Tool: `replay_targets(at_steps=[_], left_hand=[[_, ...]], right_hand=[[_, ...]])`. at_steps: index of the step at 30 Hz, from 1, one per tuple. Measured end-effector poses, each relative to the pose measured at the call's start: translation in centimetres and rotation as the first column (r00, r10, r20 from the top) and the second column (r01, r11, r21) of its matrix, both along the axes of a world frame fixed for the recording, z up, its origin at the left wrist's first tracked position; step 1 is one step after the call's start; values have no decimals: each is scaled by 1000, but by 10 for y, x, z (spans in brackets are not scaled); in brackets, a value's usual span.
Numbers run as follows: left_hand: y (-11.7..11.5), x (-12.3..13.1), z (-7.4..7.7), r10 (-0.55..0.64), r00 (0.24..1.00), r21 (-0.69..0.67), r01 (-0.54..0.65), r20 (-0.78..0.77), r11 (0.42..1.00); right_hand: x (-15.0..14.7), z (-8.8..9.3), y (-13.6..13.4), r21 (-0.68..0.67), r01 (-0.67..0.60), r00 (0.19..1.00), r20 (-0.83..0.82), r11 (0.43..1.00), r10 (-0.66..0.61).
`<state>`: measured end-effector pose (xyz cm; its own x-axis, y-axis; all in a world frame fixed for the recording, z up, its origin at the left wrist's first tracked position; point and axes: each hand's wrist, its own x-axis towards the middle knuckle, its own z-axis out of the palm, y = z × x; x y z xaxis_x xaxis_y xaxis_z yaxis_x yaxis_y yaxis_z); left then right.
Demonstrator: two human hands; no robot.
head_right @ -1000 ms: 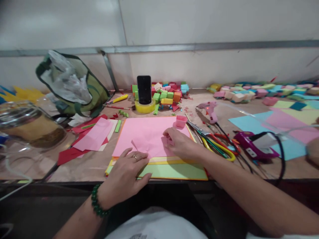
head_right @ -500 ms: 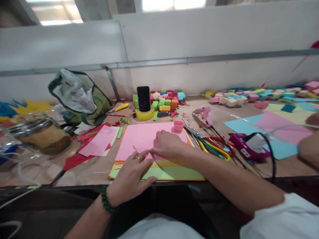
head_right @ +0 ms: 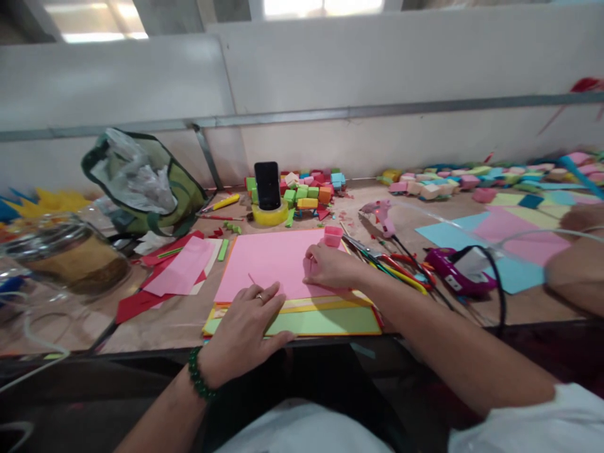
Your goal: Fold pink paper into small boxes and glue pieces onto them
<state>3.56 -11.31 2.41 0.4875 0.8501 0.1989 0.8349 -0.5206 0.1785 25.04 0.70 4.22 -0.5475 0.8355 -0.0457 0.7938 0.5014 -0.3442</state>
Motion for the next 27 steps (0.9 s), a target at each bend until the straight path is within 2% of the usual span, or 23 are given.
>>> replay_targets(at_steps=[3,7,11,16,21,24,27], left_hand=[[1,2,5,-4,1000,1,4,-22,1000],[13,14,15,38,992,32,-35,-118,999],[32,32,18,-12,977,77,29,-211,997],[44,45,17,-71,945,82,102,-318,991],[41,47,27,-77,926,16,90,-370,996],[39,41,35,-44,930,19,55,-366,998],[39,29,43,-21,943,54,42,-333,998]], right_hand=[[13,-1,-2,-3,-2,999,-33,1000,1],[21,-5,-13,88,-35,998,-57,995,40],[25,-11,-26,109,-40,994,-94,993,50],[32,-20,-35,114,31,983,-181,993,-10],[35,-26,-39,148,105,968,-243,983,-67],[36,-22,-41,247,68,972,-235,966,-9],[34,-14,-42,389,-34,984,-147,921,99]])
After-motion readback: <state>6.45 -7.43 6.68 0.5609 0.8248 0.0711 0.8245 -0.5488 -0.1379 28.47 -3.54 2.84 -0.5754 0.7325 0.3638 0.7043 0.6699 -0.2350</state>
